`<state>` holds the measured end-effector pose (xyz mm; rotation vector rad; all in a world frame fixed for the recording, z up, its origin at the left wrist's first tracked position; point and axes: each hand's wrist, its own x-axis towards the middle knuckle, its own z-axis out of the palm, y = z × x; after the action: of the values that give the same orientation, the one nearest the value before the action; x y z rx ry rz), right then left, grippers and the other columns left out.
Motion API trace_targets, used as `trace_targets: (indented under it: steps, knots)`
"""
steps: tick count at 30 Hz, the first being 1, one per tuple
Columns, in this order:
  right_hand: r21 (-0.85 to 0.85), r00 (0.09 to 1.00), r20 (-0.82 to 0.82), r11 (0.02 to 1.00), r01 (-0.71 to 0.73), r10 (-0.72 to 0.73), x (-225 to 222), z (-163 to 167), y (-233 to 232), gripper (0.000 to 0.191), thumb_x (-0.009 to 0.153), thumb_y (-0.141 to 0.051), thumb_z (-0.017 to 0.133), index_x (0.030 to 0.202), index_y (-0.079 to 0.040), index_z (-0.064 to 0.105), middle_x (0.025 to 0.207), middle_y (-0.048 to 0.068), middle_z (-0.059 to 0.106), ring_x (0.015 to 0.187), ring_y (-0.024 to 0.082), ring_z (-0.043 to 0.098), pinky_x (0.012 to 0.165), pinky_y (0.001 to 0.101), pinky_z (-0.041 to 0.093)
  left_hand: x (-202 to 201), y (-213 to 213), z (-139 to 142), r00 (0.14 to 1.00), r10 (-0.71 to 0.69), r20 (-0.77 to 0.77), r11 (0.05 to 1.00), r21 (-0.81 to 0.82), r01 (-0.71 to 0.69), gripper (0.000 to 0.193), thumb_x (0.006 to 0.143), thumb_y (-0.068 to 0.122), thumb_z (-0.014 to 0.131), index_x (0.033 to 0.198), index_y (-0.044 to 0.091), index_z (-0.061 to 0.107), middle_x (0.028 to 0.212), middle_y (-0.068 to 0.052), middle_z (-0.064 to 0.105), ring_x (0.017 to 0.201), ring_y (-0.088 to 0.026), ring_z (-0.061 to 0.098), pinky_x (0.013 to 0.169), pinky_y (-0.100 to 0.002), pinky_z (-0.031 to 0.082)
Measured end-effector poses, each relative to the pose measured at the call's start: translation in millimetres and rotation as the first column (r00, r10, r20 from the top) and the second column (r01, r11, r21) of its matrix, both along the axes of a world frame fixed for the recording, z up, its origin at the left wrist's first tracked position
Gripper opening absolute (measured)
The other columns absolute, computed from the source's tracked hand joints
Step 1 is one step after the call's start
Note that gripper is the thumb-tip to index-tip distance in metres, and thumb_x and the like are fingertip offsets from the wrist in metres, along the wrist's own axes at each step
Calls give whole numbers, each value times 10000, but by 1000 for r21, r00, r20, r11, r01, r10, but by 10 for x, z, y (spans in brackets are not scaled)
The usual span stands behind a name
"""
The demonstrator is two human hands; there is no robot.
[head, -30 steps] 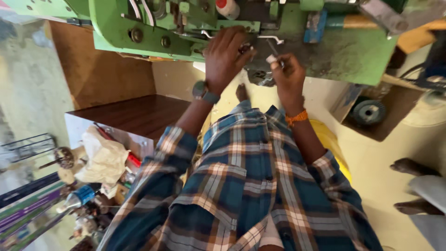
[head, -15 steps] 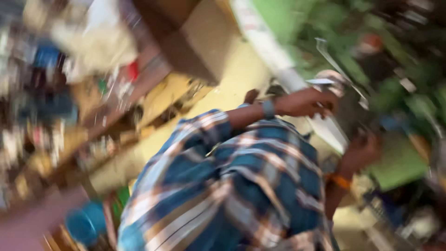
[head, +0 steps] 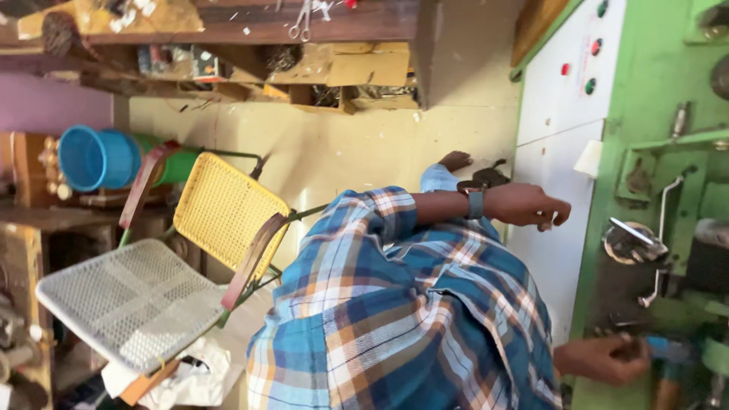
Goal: The person uses a screwdriver to adjust and tighten screws on a small metal component attached to a green industrial machine. They repeatedly reposition the component and manipulate the screwdriver to secure it in place.
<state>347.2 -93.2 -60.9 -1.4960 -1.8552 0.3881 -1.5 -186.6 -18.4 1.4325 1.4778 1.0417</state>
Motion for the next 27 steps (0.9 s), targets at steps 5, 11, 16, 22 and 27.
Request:
trace_targets:
  steps: [5, 11, 16, 22, 27]
  knots:
    - [83, 1000, -3, 997, 4, -4, 306, -65, -115, 350, 1199, -176, 457, 1384, 106, 549, 1322, 296, 603, 1160, 405, 619, 994, 471, 541, 93, -270, -246, 997, 36, -72, 998, 47, -32, 113, 958, 170, 635, 1034, 152, 717, 900, -39, 789, 819, -216, 773, 733, -391, 580]
    - [153, -81, -986, 986, -60, 148, 1438, 212, -468, 513, 1077, -410, 494, 1359, 3, 608, 1268, 135, 703, 1053, 214, 654, 934, 320, 538, 153, -395, -423, 974, -119, -194, 990, 50, 131, 256, 914, 214, 741, 1147, 109, 751, 1106, -161, 761, 927, -351, 736, 836, -455, 583]
    - [-96, -211, -976, 753, 650, 58, 2171, 477, -1633, 418, 1068, -276, 492, 1423, -59, 529, 1328, 145, 607, 1142, 263, 619, 975, 386, 516, 239, -53, -195, 918, -392, -61, 899, -236, 368, 137, 933, 144, 753, 1050, 76, 776, 1014, -111, 798, 824, -260, 762, 781, -373, 597]
    - [-128, -180, -981, 456, 881, 73, 1866, 507, -3180, 636, 1022, -335, 576, 1601, -272, 320, 1648, 115, 335, 1402, 327, 474, 1232, 527, 411, 234, 254, -141, 779, -609, -150, 792, -74, 605, 164, 894, 42, 720, 1047, 64, 778, 1134, -126, 765, 838, -236, 755, 668, -313, 606]
    - [-160, -206, -970, 289, 944, 133, 1177, 380, -3789, 679, 995, -325, 597, 1589, -368, 271, 1659, 89, 325, 1431, 367, 467, 1249, 550, 400, 47, 397, -379, 728, -678, -104, 734, -157, 661, 124, 974, 55, 698, 1091, 71, 733, 1030, -89, 768, 808, -197, 771, 702, -308, 607]
